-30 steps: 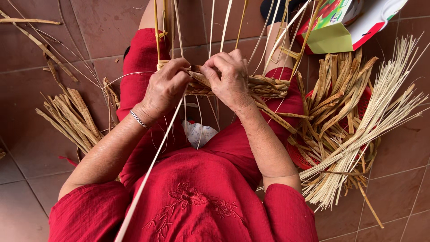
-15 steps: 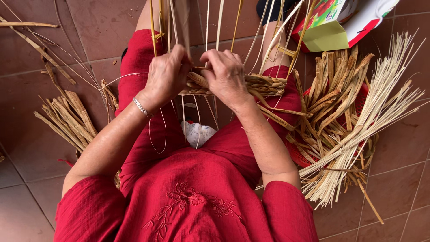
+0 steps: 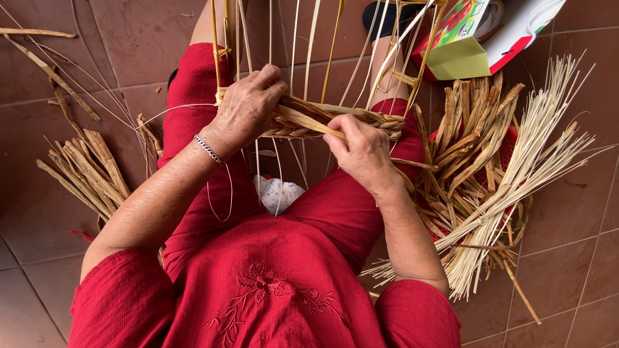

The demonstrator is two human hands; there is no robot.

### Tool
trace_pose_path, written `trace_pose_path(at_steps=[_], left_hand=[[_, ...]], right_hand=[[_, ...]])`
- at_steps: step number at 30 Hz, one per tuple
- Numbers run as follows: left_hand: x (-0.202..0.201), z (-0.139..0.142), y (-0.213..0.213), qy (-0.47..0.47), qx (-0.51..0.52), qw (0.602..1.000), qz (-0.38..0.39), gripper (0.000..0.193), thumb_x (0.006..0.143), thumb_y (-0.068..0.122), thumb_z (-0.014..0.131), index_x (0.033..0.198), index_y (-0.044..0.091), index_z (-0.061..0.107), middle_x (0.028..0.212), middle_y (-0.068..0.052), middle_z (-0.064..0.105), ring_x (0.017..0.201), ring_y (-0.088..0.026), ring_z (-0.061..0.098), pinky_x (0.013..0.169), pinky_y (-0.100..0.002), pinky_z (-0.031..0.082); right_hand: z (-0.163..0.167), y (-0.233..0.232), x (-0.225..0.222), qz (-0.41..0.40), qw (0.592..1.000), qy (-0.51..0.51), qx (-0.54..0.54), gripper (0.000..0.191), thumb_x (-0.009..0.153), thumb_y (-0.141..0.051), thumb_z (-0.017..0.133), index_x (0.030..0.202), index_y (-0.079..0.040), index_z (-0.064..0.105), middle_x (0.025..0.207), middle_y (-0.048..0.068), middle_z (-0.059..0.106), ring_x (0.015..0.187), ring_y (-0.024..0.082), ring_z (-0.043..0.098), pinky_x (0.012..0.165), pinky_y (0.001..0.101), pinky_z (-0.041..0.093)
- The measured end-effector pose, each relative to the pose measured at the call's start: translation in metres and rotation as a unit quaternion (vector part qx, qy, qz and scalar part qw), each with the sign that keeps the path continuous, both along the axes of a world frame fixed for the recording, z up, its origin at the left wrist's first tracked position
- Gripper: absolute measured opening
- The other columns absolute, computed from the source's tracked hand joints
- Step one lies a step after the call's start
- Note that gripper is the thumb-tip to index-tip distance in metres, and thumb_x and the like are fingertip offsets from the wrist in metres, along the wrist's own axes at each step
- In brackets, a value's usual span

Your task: The person sits on the floor weaving a basket, braiding palm leaf strips over upright stakes on their lap and adding new strips to extend the woven band. They pull, cross, and tighten the strips by hand, working the braid along the frame.

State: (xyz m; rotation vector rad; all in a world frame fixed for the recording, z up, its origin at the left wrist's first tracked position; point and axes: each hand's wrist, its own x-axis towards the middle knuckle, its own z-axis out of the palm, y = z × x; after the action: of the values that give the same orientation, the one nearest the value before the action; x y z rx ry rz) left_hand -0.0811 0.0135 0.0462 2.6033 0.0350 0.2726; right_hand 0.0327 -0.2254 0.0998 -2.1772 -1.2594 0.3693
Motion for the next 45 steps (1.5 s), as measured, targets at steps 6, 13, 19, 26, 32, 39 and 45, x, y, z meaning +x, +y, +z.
trace_pose_path(at_steps=[6, 13, 19, 26, 32, 39, 45], left_hand=[[-0.007, 0.015, -0.009, -0.009, -0.004, 1.0, -0.03, 0.037, 0.083, 0.003, 0.066, 0.12, 0.002, 0.066, 0.107, -0.014, 0.067, 0.096, -0.03, 0.065, 0.081, -0.043, 0.058], [0.011, 0.014, -0.017, 0.125, -0.139, 0.981, 0.057, 0.013, 0.108, 0.013, 0.058, 0.112, 0.002, 0.054, 0.08, -0.019, 0.069, 0.072, -0.035, 0.069, 0.063, -0.049, 0.054], [0.008, -0.007, -0.007, 0.023, -0.231, 0.967, 0.101, 0.026, 0.102, 0.003, 0.054, 0.122, 0.0, 0.038, 0.082, -0.025, 0.069, 0.072, -0.045, 0.068, 0.063, -0.054, 0.053], [0.009, -0.011, -0.004, 0.03, -0.269, 0.952, 0.143, 0.027, 0.099, 0.004, 0.058, 0.119, 0.001, 0.04, 0.084, -0.023, 0.071, 0.074, -0.044, 0.07, 0.066, -0.054, 0.054], [0.014, -0.012, -0.009, -0.025, -0.274, 0.943, 0.186, 0.026, 0.101, 0.012, 0.063, 0.116, 0.003, 0.044, 0.082, -0.02, 0.072, 0.075, -0.037, 0.074, 0.067, -0.048, 0.058], [0.019, -0.012, -0.014, -0.006, -0.166, 0.985, 0.056, 0.016, 0.093, 0.011, 0.073, 0.105, 0.005, 0.065, 0.091, -0.016, 0.072, 0.08, -0.035, 0.073, 0.069, -0.046, 0.059], [0.02, -0.004, -0.013, -0.009, -0.137, 0.989, 0.047, 0.031, 0.076, 0.016, 0.082, 0.102, 0.004, 0.069, 0.106, -0.017, 0.068, 0.085, -0.037, 0.071, 0.073, -0.046, 0.058]], right_hand=[[0.052, -0.026, 0.029, -0.061, 0.987, -0.072, -0.127, 0.023, 0.092, -0.028, 0.088, 0.103, -0.012, 0.076, 0.085, 0.005, 0.073, 0.074, 0.016, 0.068, 0.07, 0.0369, 0.056], [0.027, 0.025, 0.044, -0.145, 0.868, -0.453, 0.141, 0.017, 0.087, -0.021, 0.089, 0.098, -0.015, 0.077, 0.093, 0.007, 0.074, 0.104, 0.023, 0.058, 0.097, 0.0449, 0.042], [-0.037, 0.079, 0.025, -0.091, 0.957, 0.245, 0.124, 0.031, 0.098, -0.009, 0.065, 0.128, 0.0, 0.061, 0.108, 0.006, 0.074, 0.062, 0.006, 0.069, 0.051, 0.0179, 0.058], [-0.081, 0.084, 0.046, -0.184, 0.849, 0.456, 0.195, 0.029, 0.106, -0.011, 0.063, 0.131, 0.003, 0.064, 0.085, 0.006, 0.067, 0.056, 0.008, 0.055, 0.043, 0.0223, 0.045], [-0.058, 0.051, 0.021, -0.267, 0.695, 0.617, 0.256, 0.024, 0.107, -0.023, 0.053, 0.112, -0.002, 0.064, 0.087, 0.012, 0.07, 0.069, 0.016, 0.066, 0.058, 0.0298, 0.059], [-0.013, 0.055, -0.014, -0.044, 0.961, 0.127, 0.243, 0.018, 0.113, -0.011, 0.057, 0.125, -0.005, 0.069, 0.123, 0.01, 0.073, 0.114, 0.02, 0.071, 0.097, 0.0331, 0.065], [-0.005, 0.067, 0.024, 0.122, 0.981, -0.022, 0.151, 0.044, 0.098, -0.021, 0.077, 0.134, 0.001, 0.065, 0.132, 0.017, 0.067, 0.128, 0.031, 0.059, 0.111, 0.0459, 0.052]])
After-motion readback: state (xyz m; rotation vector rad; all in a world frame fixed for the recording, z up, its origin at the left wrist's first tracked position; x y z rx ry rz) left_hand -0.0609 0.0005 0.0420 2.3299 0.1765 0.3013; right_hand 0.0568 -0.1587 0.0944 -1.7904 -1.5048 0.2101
